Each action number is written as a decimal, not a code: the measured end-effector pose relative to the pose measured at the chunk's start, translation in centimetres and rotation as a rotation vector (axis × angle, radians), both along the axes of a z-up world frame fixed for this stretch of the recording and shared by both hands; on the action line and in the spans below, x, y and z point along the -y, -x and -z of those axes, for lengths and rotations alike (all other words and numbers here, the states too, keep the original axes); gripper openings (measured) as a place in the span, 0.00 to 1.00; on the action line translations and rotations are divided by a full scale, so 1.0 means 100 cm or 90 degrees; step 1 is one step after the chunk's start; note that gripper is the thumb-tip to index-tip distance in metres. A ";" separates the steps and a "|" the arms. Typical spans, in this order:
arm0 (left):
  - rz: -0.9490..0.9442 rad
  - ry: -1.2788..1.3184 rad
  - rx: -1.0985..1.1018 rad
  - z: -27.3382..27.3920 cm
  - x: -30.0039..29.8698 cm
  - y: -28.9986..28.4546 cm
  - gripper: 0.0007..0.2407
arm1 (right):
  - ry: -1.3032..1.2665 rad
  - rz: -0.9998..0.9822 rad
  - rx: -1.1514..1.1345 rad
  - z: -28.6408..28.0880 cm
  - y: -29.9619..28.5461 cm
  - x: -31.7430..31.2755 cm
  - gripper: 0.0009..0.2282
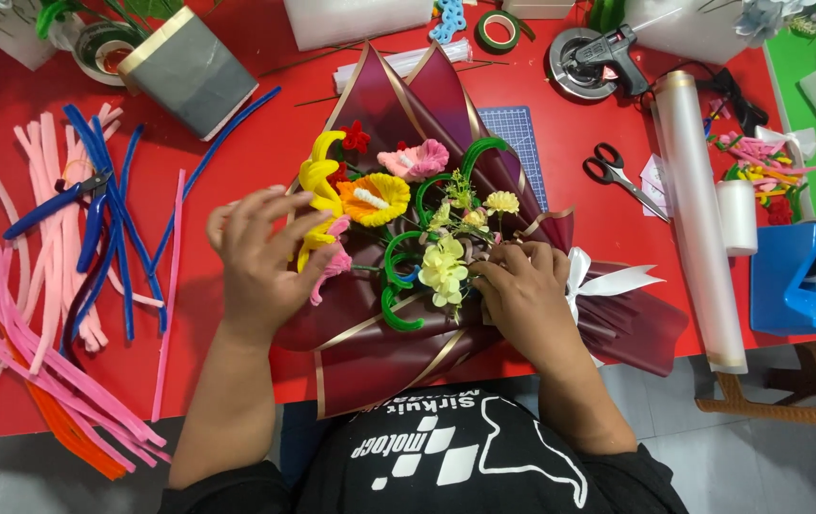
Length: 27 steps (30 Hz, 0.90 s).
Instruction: The person arranges a bouquet of artificial flowers on a red table, adjusting the placement of yellow, pink, and red blooms within a maroon wrapping. They use pliers to bend a blue pipe cleaner and secure it among the flowers, then continue to adjust the arrangement by hand.
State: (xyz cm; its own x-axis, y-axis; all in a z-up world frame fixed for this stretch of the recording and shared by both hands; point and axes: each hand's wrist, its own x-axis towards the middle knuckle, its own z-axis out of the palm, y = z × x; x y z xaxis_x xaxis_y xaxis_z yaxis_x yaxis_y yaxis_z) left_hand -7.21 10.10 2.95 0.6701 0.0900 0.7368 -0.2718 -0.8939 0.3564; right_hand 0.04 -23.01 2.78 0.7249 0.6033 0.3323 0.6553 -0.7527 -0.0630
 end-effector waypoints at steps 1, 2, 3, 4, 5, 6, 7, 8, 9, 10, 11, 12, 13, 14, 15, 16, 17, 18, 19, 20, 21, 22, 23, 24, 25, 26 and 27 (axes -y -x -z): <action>-0.001 0.000 0.000 0.003 -0.006 0.000 0.12 | 0.000 -0.001 0.000 -0.002 0.000 0.001 0.04; -0.026 0.039 -0.003 0.006 -0.012 0.000 0.10 | 0.013 -0.021 -0.003 -0.004 0.000 0.002 0.04; -0.050 0.078 -0.006 0.009 -0.018 0.000 0.08 | 0.025 -0.040 -0.006 -0.007 0.000 0.003 0.05; -0.052 0.077 -0.006 0.007 -0.019 0.001 0.08 | 0.024 -0.041 -0.006 -0.004 -0.001 0.002 0.05; -0.048 0.098 -0.023 0.005 -0.020 0.001 0.09 | 0.023 -0.030 -0.018 -0.002 -0.003 0.001 0.08; -0.043 0.121 -0.041 0.004 -0.019 0.002 0.10 | 0.024 -0.017 -0.031 0.000 -0.004 0.002 0.11; -0.043 0.121 -0.042 0.000 -0.019 0.004 0.10 | 0.024 -0.017 -0.032 0.004 -0.005 0.001 0.11; -0.007 0.128 -0.086 -0.003 -0.018 0.005 0.11 | 0.012 -0.016 -0.004 0.007 -0.006 0.001 0.07; 0.029 0.135 -0.130 -0.006 -0.017 0.007 0.12 | -0.001 -0.014 0.025 0.010 -0.008 0.001 0.02; 0.028 0.136 -0.130 -0.012 -0.014 0.008 0.12 | 0.000 -0.016 0.024 0.012 -0.010 0.001 0.02; 0.088 0.161 -0.172 -0.018 -0.010 0.008 0.09 | 0.001 0.001 0.031 0.014 -0.012 0.001 0.02; 0.149 0.184 -0.214 -0.024 -0.006 0.009 0.06 | 0.003 0.018 0.038 0.016 -0.013 0.001 0.01; 0.149 0.184 -0.214 -0.025 -0.005 0.010 0.06 | 0.002 0.018 0.038 0.017 -0.013 -0.001 0.01; 0.207 0.233 -0.248 -0.027 -0.003 0.011 0.06 | -0.007 0.014 0.021 0.018 -0.013 -0.003 0.01; 0.266 0.282 -0.282 -0.029 -0.002 0.011 0.06 | -0.017 0.010 0.004 0.019 -0.013 -0.005 0.02; 0.264 0.282 -0.282 -0.031 -0.001 0.012 0.06 | -0.017 0.009 0.004 0.021 -0.014 -0.002 0.02; 0.311 0.315 -0.306 -0.033 -0.001 0.013 0.06 | -0.013 0.000 0.002 0.023 -0.015 0.001 0.02; 0.357 0.349 -0.331 -0.034 -0.001 0.015 0.06 | -0.009 -0.009 -0.001 0.025 -0.015 0.004 0.04; 0.356 0.349 -0.331 -0.034 -0.003 0.014 0.06 | -0.009 -0.010 -0.001 0.016 -0.011 0.003 0.04; 0.344 0.343 -0.327 -0.033 -0.004 0.013 0.07 | -0.013 -0.018 0.020 0.006 -0.006 0.003 0.10; 0.331 0.337 -0.324 -0.033 -0.006 0.012 0.08 | -0.017 -0.026 0.041 -0.003 -0.001 0.003 0.17; 0.331 0.337 -0.324 -0.032 -0.009 0.012 0.08 | -0.017 -0.025 0.041 -0.010 0.004 0.003 0.17; 0.331 0.341 -0.323 -0.031 -0.011 0.013 0.09 | -0.061 -0.071 0.022 -0.017 0.009 0.002 0.16; 0.330 0.345 -0.322 -0.030 -0.015 0.013 0.11 | -0.106 -0.117 0.002 -0.023 0.015 0.001 0.14; 0.330 0.345 -0.323 -0.030 -0.015 0.014 0.11 | -0.106 -0.117 0.002 -0.030 0.018 -0.002 0.14; 0.333 0.343 -0.315 -0.030 -0.016 0.014 0.11 | -0.116 -0.148 -0.009 -0.037 0.022 -0.005 0.11; 0.336 0.342 -0.308 -0.030 -0.016 0.014 0.11 | -0.126 -0.180 -0.020 -0.044 0.026 -0.008 0.11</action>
State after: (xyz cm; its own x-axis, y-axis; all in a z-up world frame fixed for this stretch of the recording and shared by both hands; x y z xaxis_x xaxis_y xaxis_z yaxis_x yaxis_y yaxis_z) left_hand -8.66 11.69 6.00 0.9486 -0.0663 0.3095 -0.3111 -0.3752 0.8732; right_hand -2.60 -22.23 7.20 0.5497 0.7075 0.4441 0.8318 -0.5126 -0.2130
